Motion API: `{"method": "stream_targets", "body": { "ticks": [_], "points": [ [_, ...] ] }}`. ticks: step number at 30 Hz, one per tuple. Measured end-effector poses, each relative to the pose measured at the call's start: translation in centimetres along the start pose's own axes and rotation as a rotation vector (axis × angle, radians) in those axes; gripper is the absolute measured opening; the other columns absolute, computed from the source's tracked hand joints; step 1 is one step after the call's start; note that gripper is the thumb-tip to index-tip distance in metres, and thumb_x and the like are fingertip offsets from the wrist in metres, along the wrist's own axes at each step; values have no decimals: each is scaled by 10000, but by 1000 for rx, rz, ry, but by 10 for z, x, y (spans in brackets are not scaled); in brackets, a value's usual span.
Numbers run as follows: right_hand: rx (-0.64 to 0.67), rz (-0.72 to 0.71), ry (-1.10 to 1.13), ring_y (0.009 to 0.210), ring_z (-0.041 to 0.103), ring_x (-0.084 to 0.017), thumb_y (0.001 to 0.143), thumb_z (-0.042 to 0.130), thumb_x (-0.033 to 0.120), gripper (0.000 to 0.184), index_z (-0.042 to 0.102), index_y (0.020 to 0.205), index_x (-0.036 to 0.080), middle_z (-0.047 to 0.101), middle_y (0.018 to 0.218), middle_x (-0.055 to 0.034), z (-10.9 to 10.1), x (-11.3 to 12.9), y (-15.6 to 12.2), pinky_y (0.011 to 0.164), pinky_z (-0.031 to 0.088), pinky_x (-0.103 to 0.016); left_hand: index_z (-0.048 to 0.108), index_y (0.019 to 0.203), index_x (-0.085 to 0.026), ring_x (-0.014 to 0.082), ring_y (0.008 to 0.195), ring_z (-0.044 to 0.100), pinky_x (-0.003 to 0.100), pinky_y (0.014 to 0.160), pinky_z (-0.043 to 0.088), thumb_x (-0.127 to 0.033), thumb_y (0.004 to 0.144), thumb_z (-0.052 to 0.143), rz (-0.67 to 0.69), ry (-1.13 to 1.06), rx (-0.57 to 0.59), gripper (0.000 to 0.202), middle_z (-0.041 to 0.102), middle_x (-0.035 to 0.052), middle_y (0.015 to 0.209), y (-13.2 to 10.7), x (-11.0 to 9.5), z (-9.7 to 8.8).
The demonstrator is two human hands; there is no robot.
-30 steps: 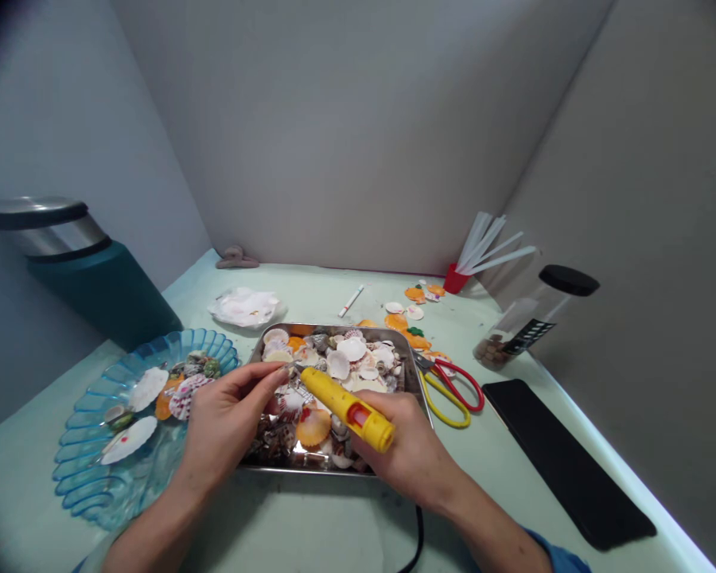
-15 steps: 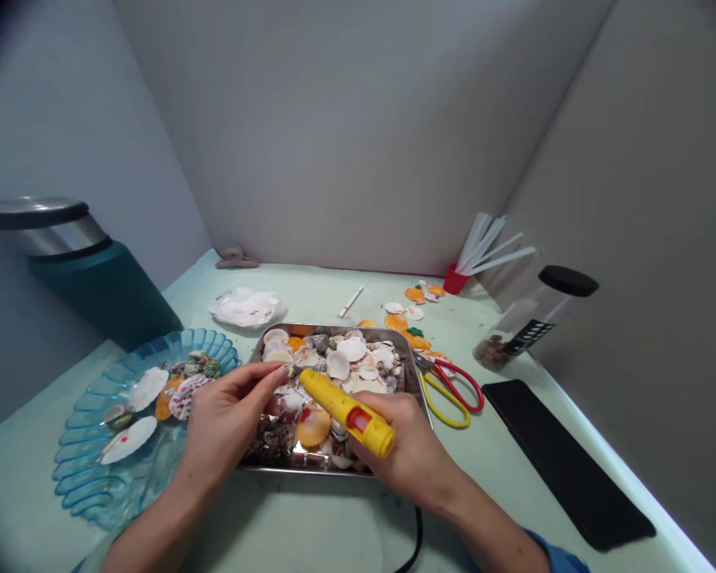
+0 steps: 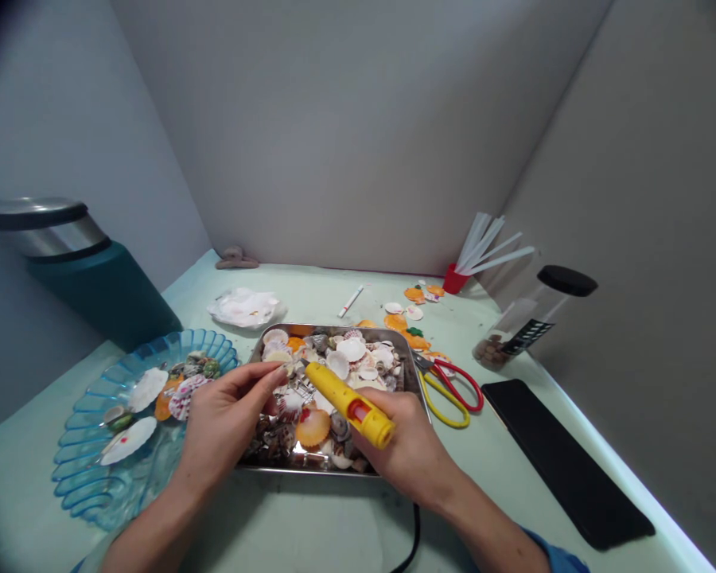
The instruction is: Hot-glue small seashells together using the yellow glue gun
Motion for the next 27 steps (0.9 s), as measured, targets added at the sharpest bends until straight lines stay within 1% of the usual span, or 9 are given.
{"method": "stream_targets", "body": {
  "ticks": [3, 7, 9, 15, 18, 21, 23, 25, 27],
  "points": [
    [7, -23, -9, 514, 418, -97, 772, 529, 159, 73, 528, 701, 177, 503, 614, 32, 0, 1, 0, 467, 347, -203, 738, 816, -176, 121, 446, 555, 207, 440, 422, -375, 725, 649, -15, 0, -10, 237, 684, 5, 567, 0, 1, -1],
    [27, -132, -33, 527, 418, -102, 805, 532, 205, 134, 515, 675, 176, 489, 603, 30, 1, 11, 0, 487, 336, -215, 741, 818, -185, 123, 469, 561, 204, 436, 416, -380, 729, 642, -23, 20, -2, 236, 704, 15, 617, 0, 2, -1],
    [25, -157, -54, 526, 416, -103, 808, 531, 209, 145, 514, 667, 175, 490, 600, 28, 1, 15, 0, 486, 327, -217, 741, 824, -186, 121, 473, 559, 204, 445, 419, -380, 726, 646, -25, 5, 8, 238, 707, 16, 633, 0, 2, 0],
    [10, -124, -53, 534, 429, -108, 801, 530, 191, 129, 524, 673, 178, 494, 603, 27, 1, 13, 0, 489, 333, -213, 736, 801, -165, 108, 421, 511, 195, 410, 377, -394, 714, 657, -63, -51, 35, 258, 635, -8, 504, -1, 1, 2],
    [-13, -101, -37, 521, 421, -105, 831, 507, 209, 173, 511, 660, 180, 485, 592, 29, 1, 10, 0, 476, 328, -209, 736, 795, -166, 101, 421, 511, 191, 405, 370, -397, 705, 665, -76, -66, 32, 258, 649, -5, 531, 0, 1, 2],
    [-25, -111, -36, 512, 416, -101, 836, 503, 211, 185, 506, 654, 179, 486, 586, 29, 0, 11, -1, 472, 325, -207, 735, 798, -171, 95, 425, 507, 184, 412, 372, -398, 706, 667, -84, -71, 36, 254, 648, -8, 531, 0, 2, 2],
    [-13, -152, -50, 525, 434, -108, 822, 518, 203, 148, 532, 677, 174, 510, 601, 23, 0, 14, -1, 487, 335, -212, 735, 805, -173, 95, 433, 507, 184, 417, 375, -396, 710, 665, -83, -65, 34, 253, 650, -6, 535, 0, 3, 2],
    [10, -196, -47, 564, 483, -124, 820, 527, 209, 99, 578, 746, 168, 569, 656, 3, 1, 16, -1, 526, 363, -223, 734, 809, -173, 97, 445, 514, 186, 425, 382, -392, 711, 665, -80, -61, 38, 250, 670, 4, 574, 0, 3, 3],
    [30, -210, -34, 606, 526, -139, 836, 525, 228, 107, 608, 816, 164, 618, 719, -17, 1, 17, -1, 564, 387, -232, 733, 808, -171, 98, 449, 517, 189, 435, 391, -391, 714, 663, -83, -63, 48, 249, 673, 8, 584, 0, 2, 3]
  ]
}}
Point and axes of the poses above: each hand's wrist, its own y-axis towards the middle knuckle, its own z-axis out of the palm, x = y × z, the point moved 6 cm from there along y, towards the middle knuckle
